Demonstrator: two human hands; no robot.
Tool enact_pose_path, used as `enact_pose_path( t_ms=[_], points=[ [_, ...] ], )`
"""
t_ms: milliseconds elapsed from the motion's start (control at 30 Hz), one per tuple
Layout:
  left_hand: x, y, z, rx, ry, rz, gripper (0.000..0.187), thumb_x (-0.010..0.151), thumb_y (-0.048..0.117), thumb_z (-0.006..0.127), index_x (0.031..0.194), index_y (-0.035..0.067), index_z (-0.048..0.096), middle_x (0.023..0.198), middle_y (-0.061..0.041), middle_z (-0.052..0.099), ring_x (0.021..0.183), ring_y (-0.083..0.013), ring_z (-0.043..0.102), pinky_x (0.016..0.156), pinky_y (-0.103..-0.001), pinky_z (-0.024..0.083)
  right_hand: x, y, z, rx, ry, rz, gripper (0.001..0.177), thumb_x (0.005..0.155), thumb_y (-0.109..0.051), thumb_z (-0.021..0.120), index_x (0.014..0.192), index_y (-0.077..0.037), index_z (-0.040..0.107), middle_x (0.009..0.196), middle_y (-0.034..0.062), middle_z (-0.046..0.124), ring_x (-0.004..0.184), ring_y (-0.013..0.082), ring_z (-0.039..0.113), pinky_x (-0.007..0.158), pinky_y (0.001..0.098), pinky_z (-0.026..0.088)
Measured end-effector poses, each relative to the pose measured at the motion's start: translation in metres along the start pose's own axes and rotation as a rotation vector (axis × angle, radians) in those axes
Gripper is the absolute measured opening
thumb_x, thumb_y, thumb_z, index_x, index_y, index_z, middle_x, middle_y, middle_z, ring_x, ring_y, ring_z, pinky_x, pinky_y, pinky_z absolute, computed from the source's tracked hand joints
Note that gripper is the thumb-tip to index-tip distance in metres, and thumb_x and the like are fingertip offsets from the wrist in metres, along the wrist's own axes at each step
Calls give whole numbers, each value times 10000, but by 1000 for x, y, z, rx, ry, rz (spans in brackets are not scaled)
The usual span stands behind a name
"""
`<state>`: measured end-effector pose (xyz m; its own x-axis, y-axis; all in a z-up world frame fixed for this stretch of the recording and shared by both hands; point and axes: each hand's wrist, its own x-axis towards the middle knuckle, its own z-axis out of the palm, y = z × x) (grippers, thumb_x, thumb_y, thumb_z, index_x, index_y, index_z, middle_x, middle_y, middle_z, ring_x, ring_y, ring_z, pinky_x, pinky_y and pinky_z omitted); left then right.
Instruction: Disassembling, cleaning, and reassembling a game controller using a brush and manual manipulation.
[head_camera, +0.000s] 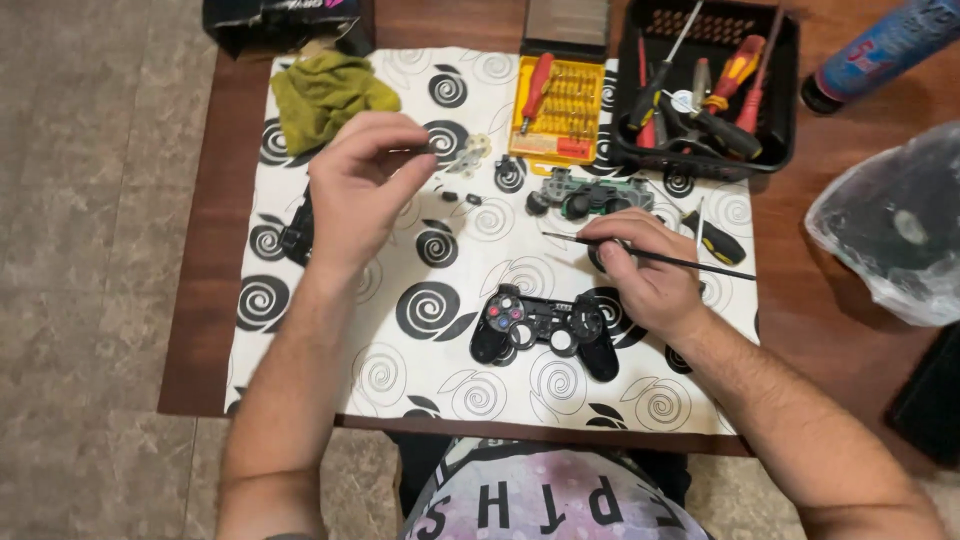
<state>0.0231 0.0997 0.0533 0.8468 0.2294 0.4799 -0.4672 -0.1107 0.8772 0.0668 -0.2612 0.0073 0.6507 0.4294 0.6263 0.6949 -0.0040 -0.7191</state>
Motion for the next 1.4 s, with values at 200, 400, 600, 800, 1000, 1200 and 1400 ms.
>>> enact_pose_path(
  t_ms=[200,400,600,800,1000,1200,1400],
  points=[
    [-19,-1,2,152,-166,-56,266,957,-103,971,1188,19,923,1167,-185,841,1077,-264,847,909,-333,745,-2,7,-2,-7,-7,-71,212,1176,-54,732,1173,105,871,1053,264,863,909,434,808,862,495,660],
    [-44,-25,10,354,-274,-89,362,904,-97,955,1219,73,901,1040,-111,893,941,-231,844,808,-317,709,-3,7,-1,-6,-30,-32,206,1171,-47,722,1164,92,874,1037,248,863,884,411,803,845,496,665],
    [-48,-35,13,397,-331,-233,393,960,-133,890,1302,54,851,1061,-154,885,1020,-305,879,926,-424,746,-4,10,-1,-2,-30,-35,209,1170,-56,723,1139,93,866,1042,256,861,866,418,796,832,505,657],
    [-49,-35,13,472,-354,-225,388,960,-135,889,1308,26,828,1058,-172,878,1024,-331,890,908,-430,752,-3,7,2,-9,-43,-17,221,1173,-77,729,1134,85,874,1053,252,869,864,420,792,832,505,655],
    [-48,-32,15,476,-357,-223,390,964,-148,872,1314,14,816,1062,-187,879,1041,-352,889,924,-463,747,-2,5,1,-23,-69,-24,218,1181,-69,718,1145,79,874,1060,248,867,863,427,785,819,501,649],
    [-52,-41,16,508,-343,-233,388,964,-137,880,1313,22,818,1056,-178,882,1035,-338,889,911,-453,745,-1,2,2,-29,-69,-13,210,1177,-63,719,1146,71,877,1062,243,872,866,429,791,818,504,653],
    [-53,-39,16,505,-338,-234,387,957,-132,893,1310,5,816,1064,-197,878,1042,-354,888,907,-461,750,-1,-1,1,-46,-80,1,214,1174,-62,714,1150,66,884,1068,238,879,874,430,800,833,505,655]
  ],
)
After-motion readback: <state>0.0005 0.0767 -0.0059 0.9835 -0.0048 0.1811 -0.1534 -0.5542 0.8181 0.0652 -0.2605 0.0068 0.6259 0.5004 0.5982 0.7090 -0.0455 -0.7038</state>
